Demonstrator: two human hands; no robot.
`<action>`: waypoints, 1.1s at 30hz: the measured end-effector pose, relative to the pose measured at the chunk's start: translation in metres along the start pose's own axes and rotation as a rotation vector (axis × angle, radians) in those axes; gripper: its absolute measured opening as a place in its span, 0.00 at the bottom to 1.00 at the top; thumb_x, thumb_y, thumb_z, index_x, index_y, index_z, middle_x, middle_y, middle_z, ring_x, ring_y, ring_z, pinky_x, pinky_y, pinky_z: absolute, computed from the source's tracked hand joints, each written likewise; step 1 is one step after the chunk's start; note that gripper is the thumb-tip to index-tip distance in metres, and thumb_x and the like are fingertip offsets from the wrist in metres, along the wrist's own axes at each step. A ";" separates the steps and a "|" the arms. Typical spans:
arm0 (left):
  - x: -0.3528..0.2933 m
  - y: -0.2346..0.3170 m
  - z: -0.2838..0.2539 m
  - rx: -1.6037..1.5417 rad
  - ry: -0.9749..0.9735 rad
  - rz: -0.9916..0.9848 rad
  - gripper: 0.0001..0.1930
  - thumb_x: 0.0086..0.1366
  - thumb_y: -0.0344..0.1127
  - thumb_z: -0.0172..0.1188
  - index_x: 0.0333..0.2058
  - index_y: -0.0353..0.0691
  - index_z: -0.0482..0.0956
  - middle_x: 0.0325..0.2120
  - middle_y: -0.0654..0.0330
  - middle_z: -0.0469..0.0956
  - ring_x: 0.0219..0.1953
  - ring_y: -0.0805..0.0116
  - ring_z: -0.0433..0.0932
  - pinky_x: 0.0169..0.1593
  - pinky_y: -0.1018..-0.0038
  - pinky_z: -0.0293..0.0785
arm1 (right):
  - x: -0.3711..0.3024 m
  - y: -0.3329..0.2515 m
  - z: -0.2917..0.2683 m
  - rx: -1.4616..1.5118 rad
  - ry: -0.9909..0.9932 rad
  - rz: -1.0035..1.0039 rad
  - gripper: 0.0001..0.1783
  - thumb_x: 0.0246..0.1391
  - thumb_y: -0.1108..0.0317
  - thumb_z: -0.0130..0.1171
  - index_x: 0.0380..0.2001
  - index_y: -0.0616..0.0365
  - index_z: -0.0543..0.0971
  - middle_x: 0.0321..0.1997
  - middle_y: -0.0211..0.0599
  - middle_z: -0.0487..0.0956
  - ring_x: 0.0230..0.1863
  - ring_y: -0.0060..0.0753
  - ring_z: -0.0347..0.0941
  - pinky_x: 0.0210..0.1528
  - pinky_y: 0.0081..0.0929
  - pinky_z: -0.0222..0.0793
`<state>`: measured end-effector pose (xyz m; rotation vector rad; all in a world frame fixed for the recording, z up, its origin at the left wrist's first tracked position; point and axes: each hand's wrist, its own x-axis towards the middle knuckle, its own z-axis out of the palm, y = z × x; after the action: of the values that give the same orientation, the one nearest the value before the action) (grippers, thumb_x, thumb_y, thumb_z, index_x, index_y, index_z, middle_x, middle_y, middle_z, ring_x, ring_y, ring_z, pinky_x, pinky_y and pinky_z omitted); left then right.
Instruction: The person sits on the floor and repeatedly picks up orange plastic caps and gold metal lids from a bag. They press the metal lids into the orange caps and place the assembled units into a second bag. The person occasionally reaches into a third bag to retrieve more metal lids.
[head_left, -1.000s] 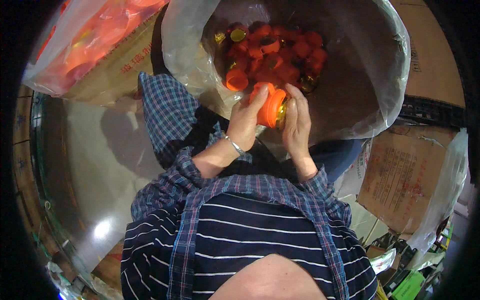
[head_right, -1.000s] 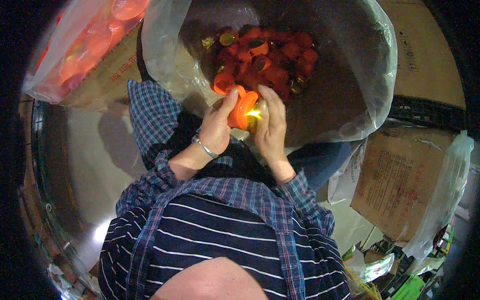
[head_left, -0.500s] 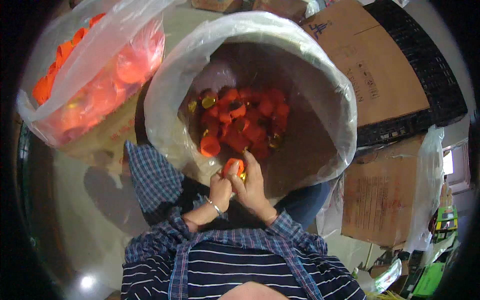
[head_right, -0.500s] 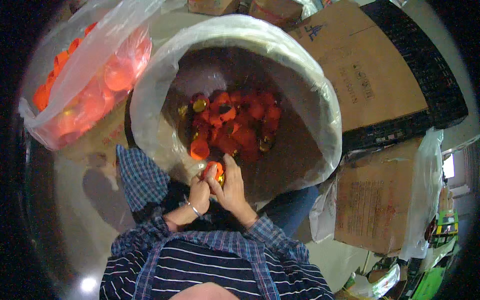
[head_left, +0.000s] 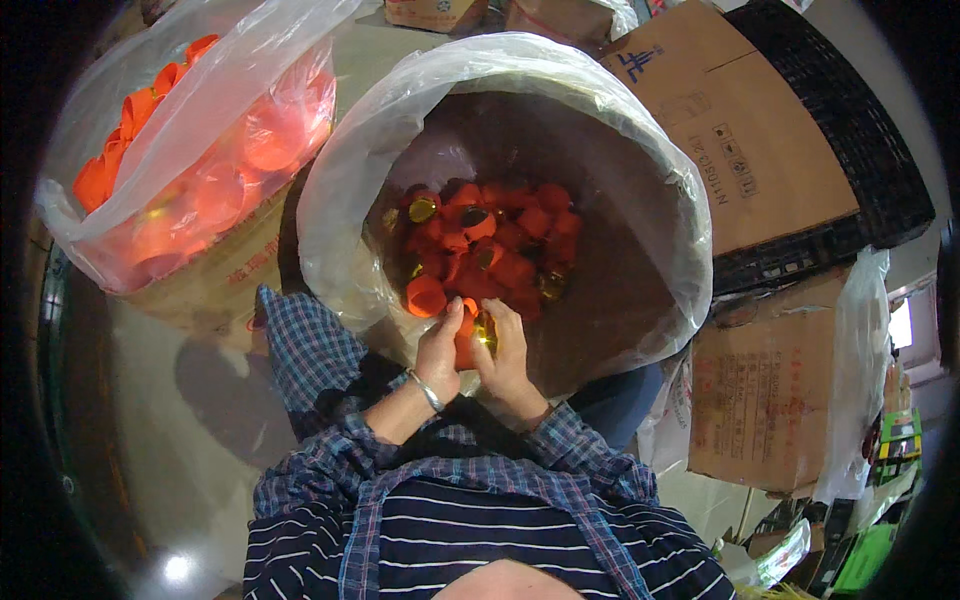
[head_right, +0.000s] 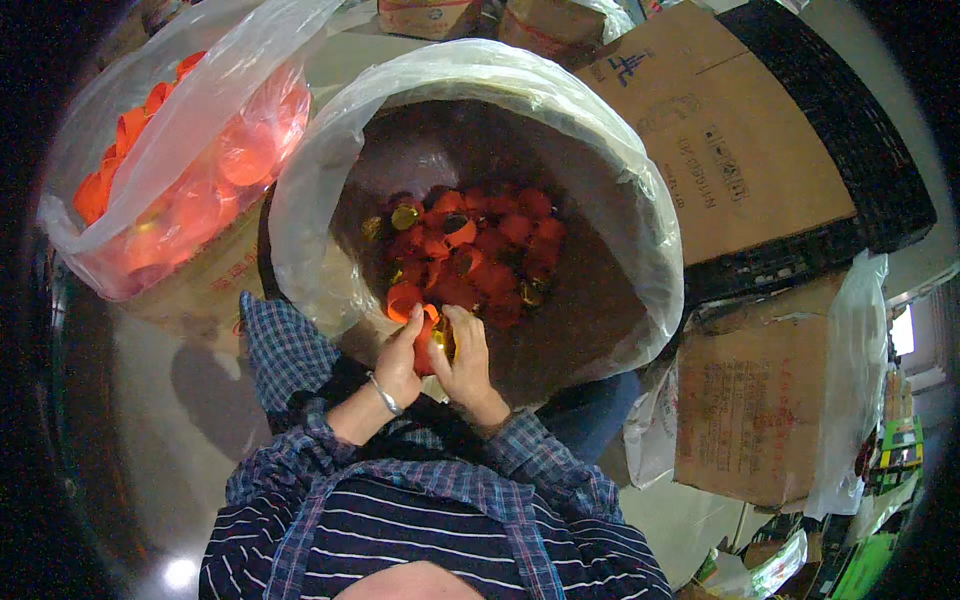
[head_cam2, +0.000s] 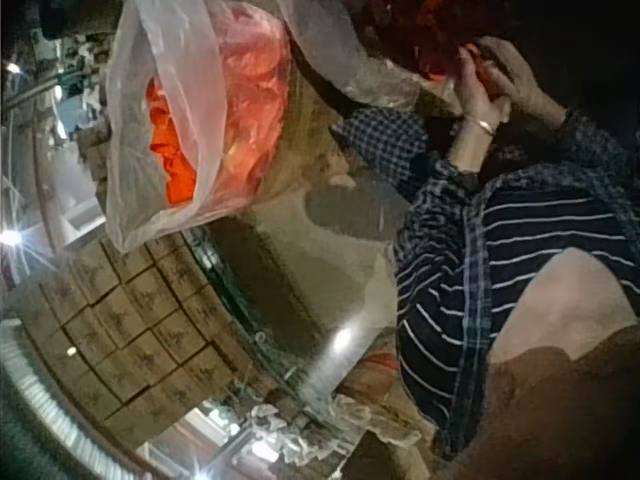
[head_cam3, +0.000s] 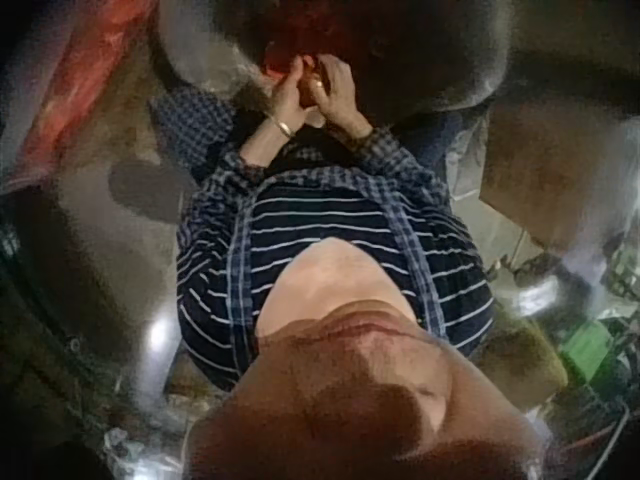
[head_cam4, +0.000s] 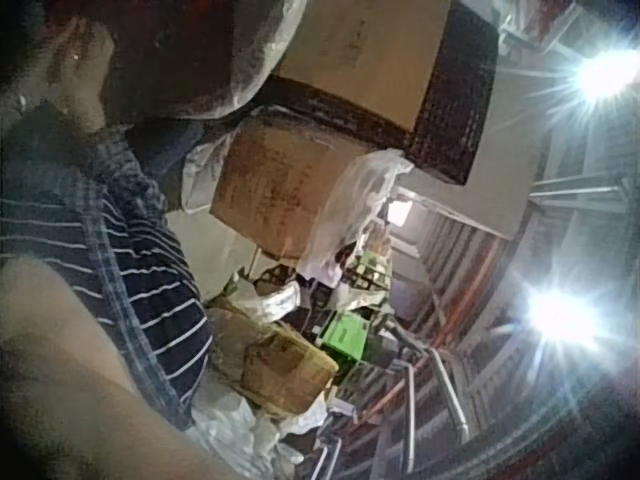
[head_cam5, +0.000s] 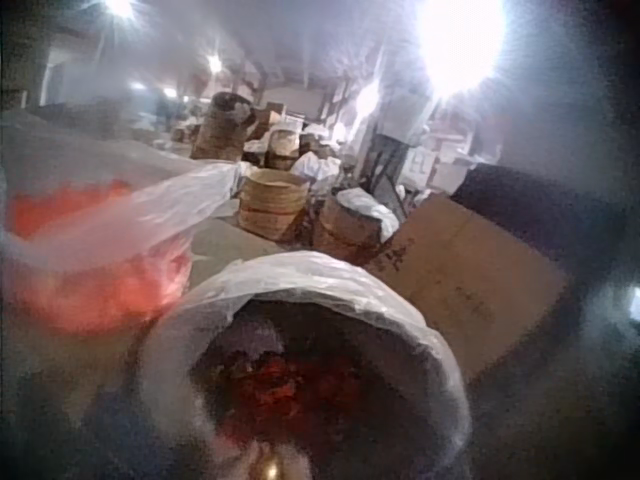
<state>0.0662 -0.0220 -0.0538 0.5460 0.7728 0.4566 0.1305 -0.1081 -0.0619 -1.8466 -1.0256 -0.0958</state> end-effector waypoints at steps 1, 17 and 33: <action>-0.002 -0.001 0.000 0.021 0.028 0.021 0.21 0.68 0.51 0.60 0.49 0.40 0.78 0.44 0.62 0.79 0.45 0.71 0.77 0.50 0.73 0.73 | 0.002 0.001 0.001 0.071 0.007 0.053 0.26 0.57 0.66 0.58 0.58 0.65 0.69 0.57 0.52 0.71 0.56 0.51 0.68 0.60 0.37 0.64; -0.017 0.026 0.033 0.708 -0.040 0.627 0.21 0.69 0.47 0.60 0.41 0.30 0.80 0.32 0.55 0.82 0.34 0.68 0.78 0.40 0.70 0.73 | 0.040 -0.010 -0.006 0.406 0.160 0.247 0.23 0.67 0.60 0.46 0.56 0.65 0.70 0.53 0.47 0.74 0.53 0.42 0.71 0.57 0.34 0.66; 0.062 -0.039 -0.072 0.402 0.100 -0.099 0.20 0.67 0.50 0.62 0.45 0.39 0.79 0.37 0.65 0.80 0.38 0.70 0.79 0.46 0.71 0.76 | -0.033 0.068 0.008 0.072 -0.667 0.479 0.29 0.60 0.47 0.58 0.51 0.63 0.74 0.52 0.55 0.74 0.49 0.56 0.74 0.50 0.39 0.69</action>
<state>0.0582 0.0042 -0.1523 0.8591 0.9913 0.2366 0.1531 -0.1325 -0.1303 -2.0492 -0.9608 0.8794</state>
